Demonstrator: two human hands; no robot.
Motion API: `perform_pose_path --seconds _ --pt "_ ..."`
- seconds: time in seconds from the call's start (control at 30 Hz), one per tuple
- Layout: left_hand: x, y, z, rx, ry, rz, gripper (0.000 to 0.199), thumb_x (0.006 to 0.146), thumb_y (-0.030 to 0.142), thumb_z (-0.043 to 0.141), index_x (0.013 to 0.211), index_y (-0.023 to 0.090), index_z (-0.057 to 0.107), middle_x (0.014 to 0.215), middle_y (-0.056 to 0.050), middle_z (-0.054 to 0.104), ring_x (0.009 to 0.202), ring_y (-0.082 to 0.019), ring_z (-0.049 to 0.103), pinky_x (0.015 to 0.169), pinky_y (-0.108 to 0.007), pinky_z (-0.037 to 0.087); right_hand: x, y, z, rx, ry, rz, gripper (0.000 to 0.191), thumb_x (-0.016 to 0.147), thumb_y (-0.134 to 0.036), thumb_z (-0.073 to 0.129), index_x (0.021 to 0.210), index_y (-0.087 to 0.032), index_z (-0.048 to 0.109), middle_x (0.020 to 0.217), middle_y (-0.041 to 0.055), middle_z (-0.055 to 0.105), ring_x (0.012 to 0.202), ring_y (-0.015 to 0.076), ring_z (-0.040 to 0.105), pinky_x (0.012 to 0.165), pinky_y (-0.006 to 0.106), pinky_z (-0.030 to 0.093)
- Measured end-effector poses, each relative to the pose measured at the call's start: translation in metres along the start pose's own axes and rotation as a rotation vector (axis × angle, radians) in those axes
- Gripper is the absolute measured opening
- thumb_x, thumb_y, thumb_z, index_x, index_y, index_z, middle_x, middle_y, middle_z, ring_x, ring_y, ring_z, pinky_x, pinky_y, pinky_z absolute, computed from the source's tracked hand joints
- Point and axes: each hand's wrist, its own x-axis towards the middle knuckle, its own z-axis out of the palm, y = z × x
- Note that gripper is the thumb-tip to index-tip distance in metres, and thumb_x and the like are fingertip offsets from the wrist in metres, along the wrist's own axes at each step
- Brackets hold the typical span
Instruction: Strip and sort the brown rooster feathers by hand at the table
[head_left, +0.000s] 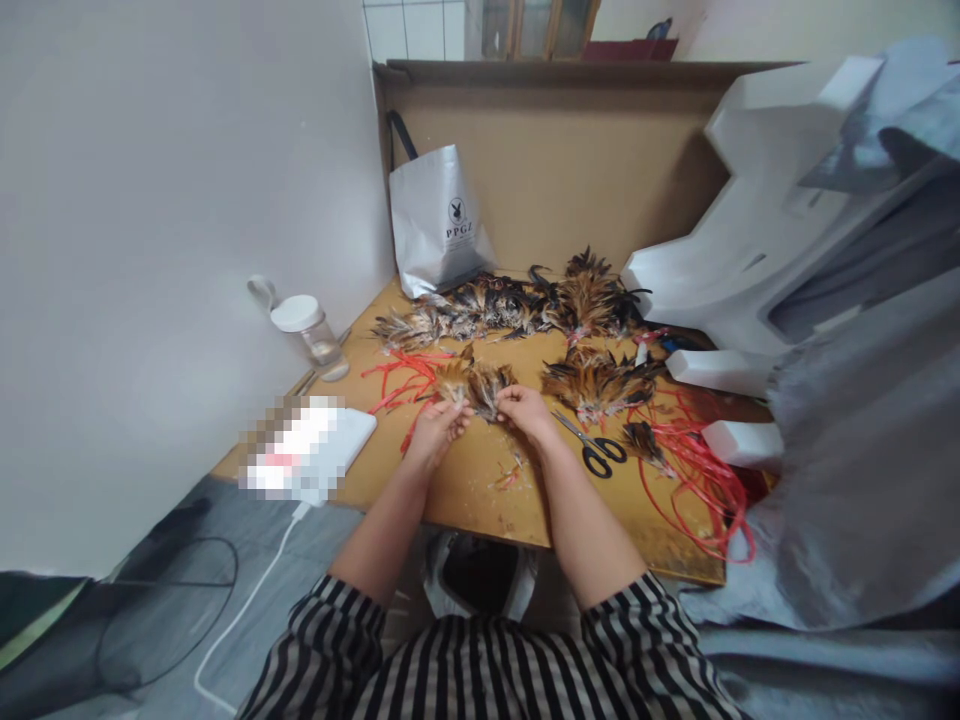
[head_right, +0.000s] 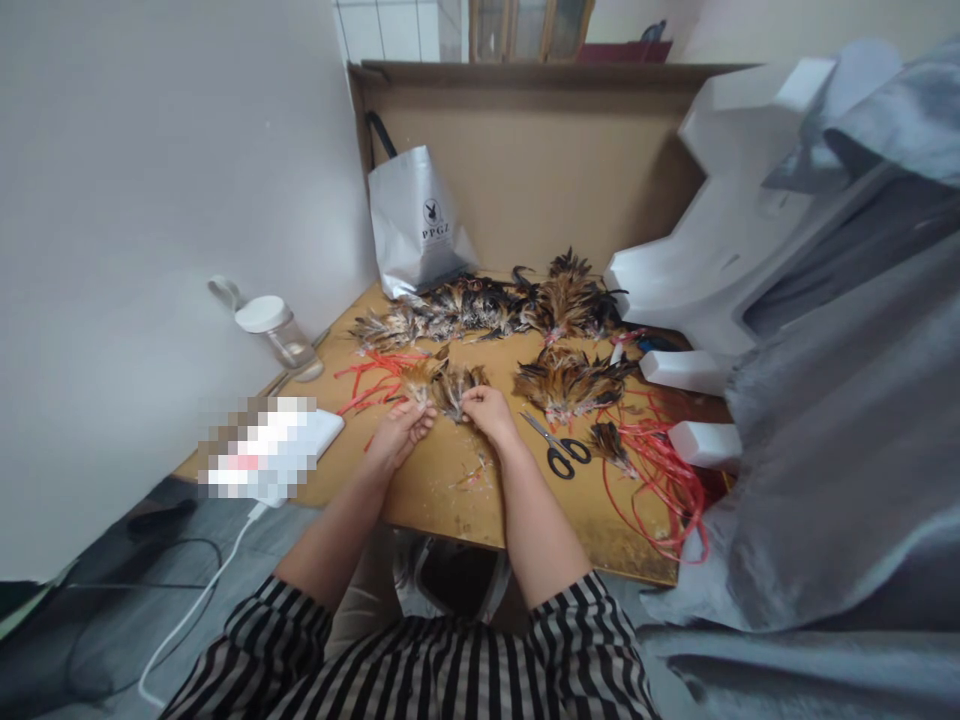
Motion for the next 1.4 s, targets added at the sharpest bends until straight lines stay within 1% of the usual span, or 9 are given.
perform_pose_path --seconds 0.13,0.27,0.57,0.77,0.93,1.07,1.17,1.27,1.4 --pt "-0.0009 0.0002 0.0003 0.015 -0.024 -0.004 0.029 0.067 0.031 0.069 0.087 0.011 0.064 0.076 -0.006 0.067 0.056 -0.006 0.056 0.05 -0.015 0.039 -0.0053 -0.005 0.0006 -0.026 -0.03 0.0 0.01 0.061 -0.024 0.059 0.064 -0.016 0.056 0.041 -0.006 0.049 0.035 0.0051 0.037 0.036 0.017 0.026" --pt "-0.0016 0.0007 0.0008 0.019 -0.041 -0.006 0.028 0.068 0.031 0.068 0.088 0.011 0.064 0.081 -0.009 0.068 0.058 -0.006 0.058 0.051 -0.015 0.04 -0.0053 -0.0056 0.0012 0.047 -0.016 0.004 0.016 0.062 -0.031 0.06 0.063 -0.016 0.055 0.038 -0.0076 0.044 0.033 0.0045 0.033 0.035 0.017 0.025" --pt "-0.0037 0.002 0.0055 -0.027 -0.085 -0.008 0.025 0.068 0.026 0.068 0.086 0.01 0.064 0.094 -0.012 0.067 0.074 -0.012 0.063 0.063 -0.019 0.046 -0.0038 -0.0004 0.0015 -0.018 -0.111 -0.018 0.014 0.062 -0.028 0.061 0.066 -0.016 0.055 0.041 -0.0053 0.051 0.033 0.0048 0.037 0.035 0.016 0.026" --pt "-0.002 -0.0028 0.0042 -0.018 -0.088 -0.082 0.022 0.063 0.023 0.072 0.077 0.008 0.063 0.091 -0.013 0.066 0.082 -0.017 0.063 0.079 -0.03 0.047 -0.0021 -0.004 0.0015 0.107 -0.004 -0.022 0.023 0.062 -0.037 0.062 0.066 -0.017 0.054 0.041 -0.0056 0.05 0.032 0.0048 0.035 0.034 0.017 0.024" --pt "-0.0013 -0.004 0.0029 -0.029 -0.103 -0.079 0.02 0.063 0.022 0.072 0.075 0.009 0.064 0.088 -0.011 0.066 0.084 -0.017 0.063 0.084 -0.031 0.045 -0.0018 -0.008 -0.0005 0.227 0.052 -0.079 0.027 0.061 -0.041 0.065 0.064 -0.016 0.055 0.043 -0.005 0.05 0.034 0.0046 0.036 0.036 0.017 0.027" --pt "-0.0029 -0.0022 0.0036 -0.019 -0.101 -0.073 0.02 0.064 0.023 0.072 0.076 0.009 0.064 0.095 -0.012 0.065 0.081 -0.015 0.063 0.078 -0.028 0.047 -0.0024 -0.0095 -0.0025 0.304 0.051 -0.083 0.029 0.058 -0.041 0.067 0.064 -0.015 0.055 0.044 -0.0049 0.05 0.037 0.0048 0.038 0.037 0.017 0.028" --pt "-0.0038 0.0001 0.004 0.014 -0.092 -0.06 0.024 0.065 0.025 0.071 0.081 0.009 0.064 0.099 -0.013 0.064 0.07 -0.01 0.06 0.062 -0.02 0.046 -0.0025 -0.0095 -0.0035 0.367 0.016 -0.075 0.03 0.055 -0.04 0.07 0.063 -0.016 0.054 0.048 -0.005 0.05 0.038 0.0045 0.038 0.038 0.017 0.027" --pt "-0.0037 0.0018 0.0038 -0.005 -0.067 -0.014 0.024 0.065 0.027 0.07 0.082 0.01 0.065 0.093 -0.01 0.066 0.057 -0.004 0.053 0.051 -0.015 0.039 -0.0032 -0.009 -0.0021 0.41 -0.037 -0.055 0.031 0.053 -0.038 0.072 0.064 -0.016 0.053 0.049 -0.0061 0.049 0.038 0.0038 0.036 0.037 0.017 0.024" --pt "-0.0031 0.0015 0.0032 -0.015 -0.07 -0.037 0.025 0.066 0.028 0.069 0.083 0.011 0.065 0.087 -0.009 0.067 0.053 -0.003 0.05 0.048 -0.014 0.037 -0.0062 -0.0075 0.006 0.416 -0.113 -0.039 0.031 0.052 -0.038 0.073 0.064 -0.017 0.053 0.045 -0.0077 0.043 0.037 0.0034 0.031 0.037 0.017 0.021"
